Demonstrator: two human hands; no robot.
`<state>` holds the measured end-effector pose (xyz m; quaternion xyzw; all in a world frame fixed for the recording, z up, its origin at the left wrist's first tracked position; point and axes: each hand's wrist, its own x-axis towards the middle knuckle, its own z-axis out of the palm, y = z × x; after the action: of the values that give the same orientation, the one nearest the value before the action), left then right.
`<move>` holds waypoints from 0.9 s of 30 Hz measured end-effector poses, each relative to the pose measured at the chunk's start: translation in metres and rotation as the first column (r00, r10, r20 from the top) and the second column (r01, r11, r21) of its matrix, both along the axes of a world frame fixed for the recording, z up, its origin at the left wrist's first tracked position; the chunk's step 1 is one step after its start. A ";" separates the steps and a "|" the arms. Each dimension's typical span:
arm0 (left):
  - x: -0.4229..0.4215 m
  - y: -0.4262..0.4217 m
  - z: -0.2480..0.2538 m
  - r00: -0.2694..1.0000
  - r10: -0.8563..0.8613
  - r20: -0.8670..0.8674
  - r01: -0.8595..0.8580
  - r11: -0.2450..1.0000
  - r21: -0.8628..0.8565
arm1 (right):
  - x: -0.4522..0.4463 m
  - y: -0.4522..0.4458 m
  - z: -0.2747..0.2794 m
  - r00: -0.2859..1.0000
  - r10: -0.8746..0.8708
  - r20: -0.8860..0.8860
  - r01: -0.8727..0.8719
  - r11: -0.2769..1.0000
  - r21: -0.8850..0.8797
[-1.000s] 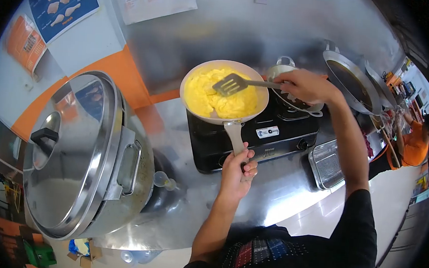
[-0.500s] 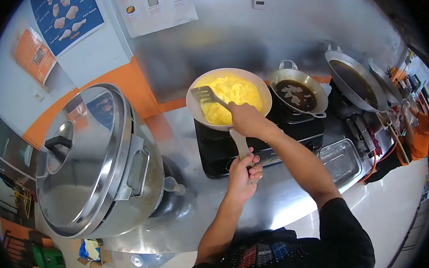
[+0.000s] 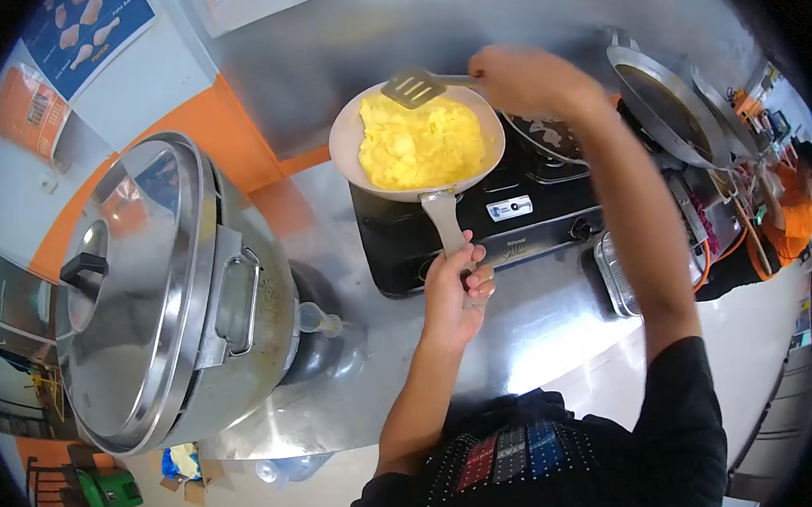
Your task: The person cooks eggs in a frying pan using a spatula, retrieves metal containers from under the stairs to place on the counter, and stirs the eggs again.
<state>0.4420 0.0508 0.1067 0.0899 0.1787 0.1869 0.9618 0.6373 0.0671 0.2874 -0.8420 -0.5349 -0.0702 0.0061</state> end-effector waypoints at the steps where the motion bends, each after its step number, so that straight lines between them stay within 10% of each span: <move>1: 0.001 0.001 0.000 1.000 0.000 0.006 0.000 1.000 -0.002 | -0.005 -0.014 0.015 1.000 0.011 0.028 -0.010 0.998 -0.056; 9: 0.001 0.000 -0.001 1.000 0.005 0.026 -0.005 1.000 0.009 | -0.065 -0.076 -0.007 0.952 0.231 0.203 -0.139 0.912 -0.387; 18: 0.002 0.001 -0.001 1.000 -0.002 0.020 0.001 1.000 0.019 | -0.008 -0.023 -0.118 0.978 0.081 0.190 -0.106 0.986 0.127; 27: 0.003 -0.001 -0.002 0.999 0.038 0.031 -0.038 0.999 0.000 | -0.048 0.007 0.039 0.975 0.180 0.127 -0.124 0.926 -0.357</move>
<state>0.4445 0.0499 0.1043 0.0838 0.1653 0.2065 0.9607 0.5896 0.0744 0.3265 -0.7775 -0.6015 -0.0407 -0.1791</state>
